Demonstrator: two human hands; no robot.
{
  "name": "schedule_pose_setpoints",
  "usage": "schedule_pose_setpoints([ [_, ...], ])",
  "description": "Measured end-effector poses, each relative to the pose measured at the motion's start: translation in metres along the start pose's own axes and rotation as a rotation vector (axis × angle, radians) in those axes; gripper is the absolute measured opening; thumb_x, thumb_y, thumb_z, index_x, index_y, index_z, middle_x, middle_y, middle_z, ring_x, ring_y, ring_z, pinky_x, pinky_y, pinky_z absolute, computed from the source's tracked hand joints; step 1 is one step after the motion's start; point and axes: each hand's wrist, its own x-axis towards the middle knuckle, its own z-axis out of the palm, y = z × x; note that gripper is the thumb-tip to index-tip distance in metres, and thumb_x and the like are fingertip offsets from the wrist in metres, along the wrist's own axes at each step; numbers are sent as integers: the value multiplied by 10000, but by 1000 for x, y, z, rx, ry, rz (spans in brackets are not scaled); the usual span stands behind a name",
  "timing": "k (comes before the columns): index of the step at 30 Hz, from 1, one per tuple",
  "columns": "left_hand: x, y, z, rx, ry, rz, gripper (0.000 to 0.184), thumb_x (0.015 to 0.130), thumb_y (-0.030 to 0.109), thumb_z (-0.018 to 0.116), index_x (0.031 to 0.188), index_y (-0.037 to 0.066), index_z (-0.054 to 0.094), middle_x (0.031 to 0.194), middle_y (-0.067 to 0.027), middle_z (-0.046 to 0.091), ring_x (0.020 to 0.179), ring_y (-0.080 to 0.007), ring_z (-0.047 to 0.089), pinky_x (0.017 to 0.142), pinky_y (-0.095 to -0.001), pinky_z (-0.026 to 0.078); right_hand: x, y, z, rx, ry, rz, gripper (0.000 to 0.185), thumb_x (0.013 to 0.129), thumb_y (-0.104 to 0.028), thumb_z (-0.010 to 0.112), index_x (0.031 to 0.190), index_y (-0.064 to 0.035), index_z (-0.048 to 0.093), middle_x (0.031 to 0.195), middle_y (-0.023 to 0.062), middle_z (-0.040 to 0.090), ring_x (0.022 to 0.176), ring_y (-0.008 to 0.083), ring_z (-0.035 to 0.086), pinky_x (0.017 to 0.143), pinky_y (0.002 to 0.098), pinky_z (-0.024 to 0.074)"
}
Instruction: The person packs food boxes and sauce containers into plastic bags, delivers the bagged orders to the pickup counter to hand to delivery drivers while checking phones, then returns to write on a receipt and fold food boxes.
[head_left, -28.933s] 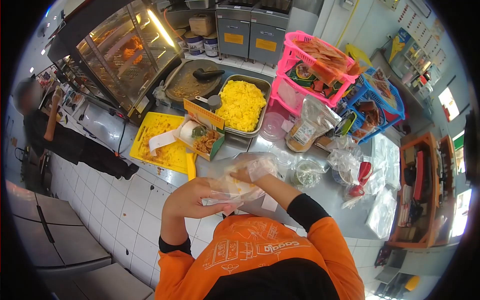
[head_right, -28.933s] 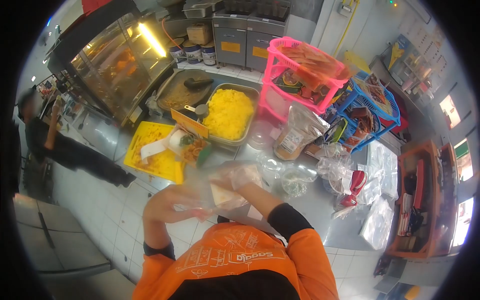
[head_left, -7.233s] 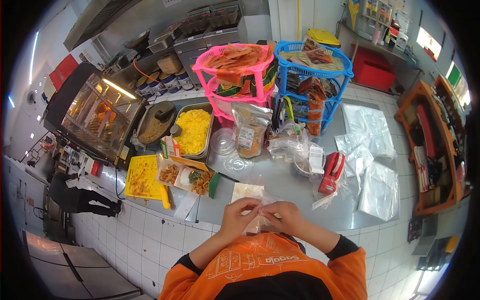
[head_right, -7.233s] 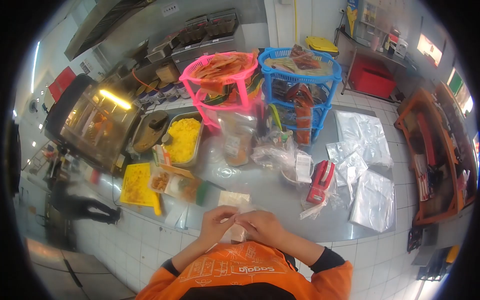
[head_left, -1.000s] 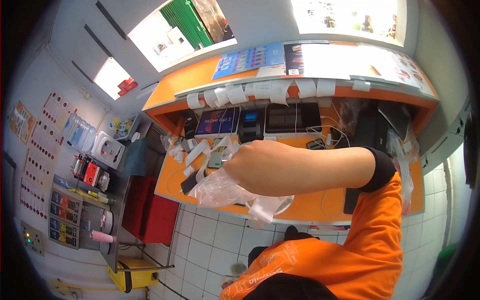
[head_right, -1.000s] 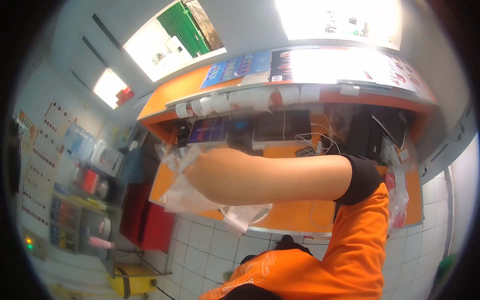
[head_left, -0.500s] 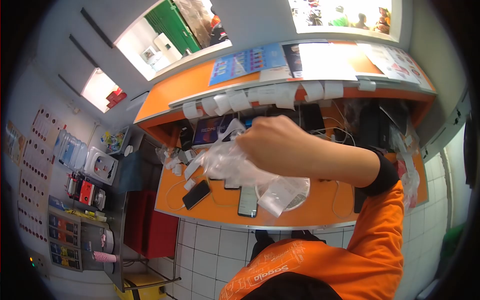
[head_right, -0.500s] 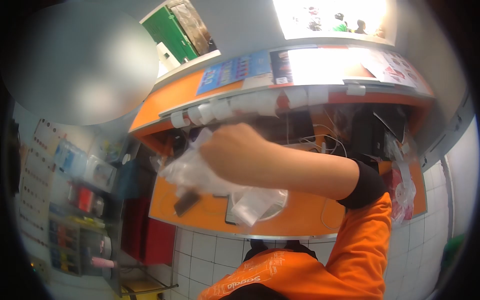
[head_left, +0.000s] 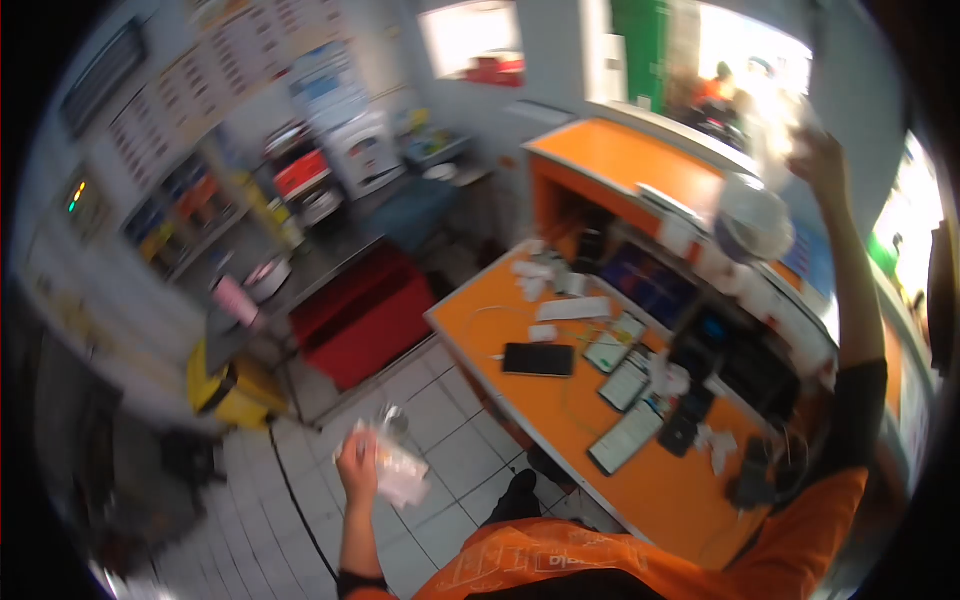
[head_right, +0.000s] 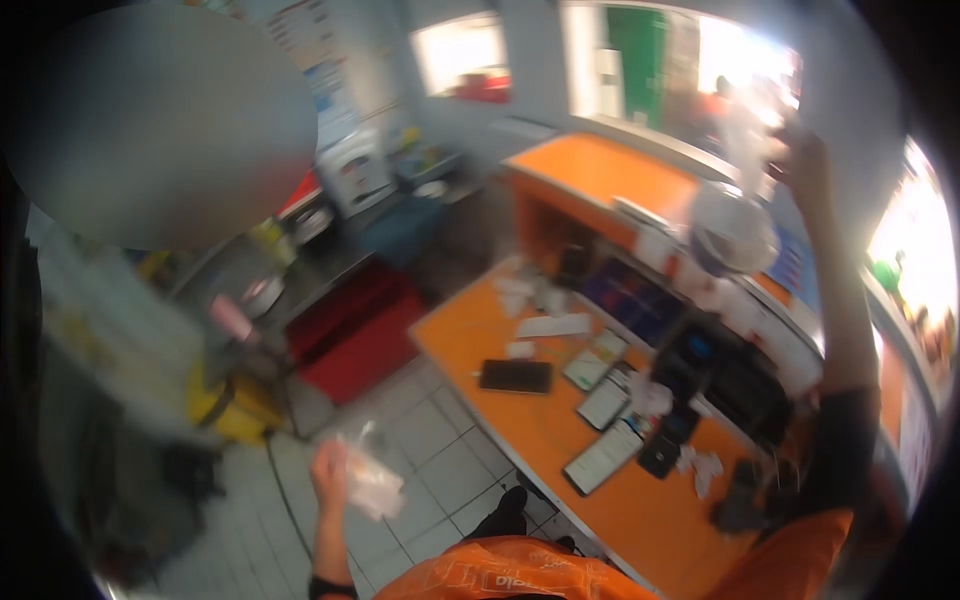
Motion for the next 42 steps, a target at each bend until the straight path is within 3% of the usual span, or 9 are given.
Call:
schedule_pose_setpoints([
  [4, 94, 137, -52, -368, -125, 147, 370, 901, 161, 629, 1248, 60, 553, 1036, -27, 631, 911, -94, 581, 747, -236, 467, 90, 152, -13, -897, -27, -749, 316, 759, -106, 705, 1060, -47, 628, 983, 148, 681, 757, 309, 655, 625, 375, 535],
  [6, 131, 181, -72, -592, -290, 295, 584, 901, 113, 631, 1427, 94, 379, 1099, -39, 609, 918, -76, 564, 763, -210, 443, 113, 201, -9, -1052, 67, -857, 262, 982, -178, 484, 1146, -15, 608, 984, 97, 657, 835, 213, 665, 647, 360, 546],
  [8, 154, 210, -82, -696, -405, 281, 638, 908, 94, 616, 1468, 120, 310, 1060, -37, 612, 896, -75, 558, 775, -211, 439, 88, 185, 25, -41, 50, -110, 328, 981, -248, 475, 1176, -14, 597, 1043, 125, 669, 915, 216, 673, 712, 345, 559],
  [18, 189, 277, -17, -1022, -786, 514, 704, 899, 56, 641, 1485, 129, 258, 986, -54, 619, 884, -87, 587, 760, -238, 489, 17, 161, 31, -574, 59, -290, 427, 885, -158, 631, 1294, -62, 559, 1200, 173, 583, 1029, 254, 593, 827, 366, 535],
  [24, 194, 306, 31, -1135, -1029, 522, 721, 906, 30, 624, 1494, 111, 215, 971, -70, 633, 830, -90, 614, 737, -237, 505, -120, -45, 91, 322, 240, 370, 876, 851, -173, 677, 1526, -167, 119, 1446, 195, 272, 1181, 286, 497, 831, 374, 524],
  [28, 175, 331, 76, -912, -1207, 745, 697, 928, 35, 583, 1505, 107, 198, 889, -49, 627, 720, -53, 557, 638, -233, 442, -194, -139, 109, 205, -460, 220, 974, 811, -206, 736, 1532, -159, 83, 1464, 154, 265, 1242, 270, 469, 960, 396, 467],
  [31, 148, 343, 117, -748, -1263, 969, 680, 923, 44, 587, 1492, 87, 216, 924, -109, 648, 772, -140, 642, 651, -288, 490, -249, -193, 123, 94, -727, -81, 939, 815, -212, 747, 1515, -122, 128, 1400, 137, 399, 1203, 256, 515, 954, 411, 450],
  [38, 86, 339, 191, -529, -1623, 1112, 682, 956, 186, 564, 1481, 109, 136, 803, -198, 647, 618, -314, 677, 561, -398, 525, -293, -155, 90, -131, -782, 460, 435, 819, -207, 750, 1184, -41, 581, 984, 139, 651, 888, 235, 652, 760, 350, 501],
  [42, 59, 318, 240, -1007, -1520, 1186, 720, 922, 196, 633, 1477, 119, 181, 929, -167, 662, 846, -290, 677, 769, -371, 547, -316, -152, 56, -427, -508, 332, 250, 828, -182, 727, 999, -19, 642, 823, 136, 629, 749, 253, 630, 663, 335, 478],
])
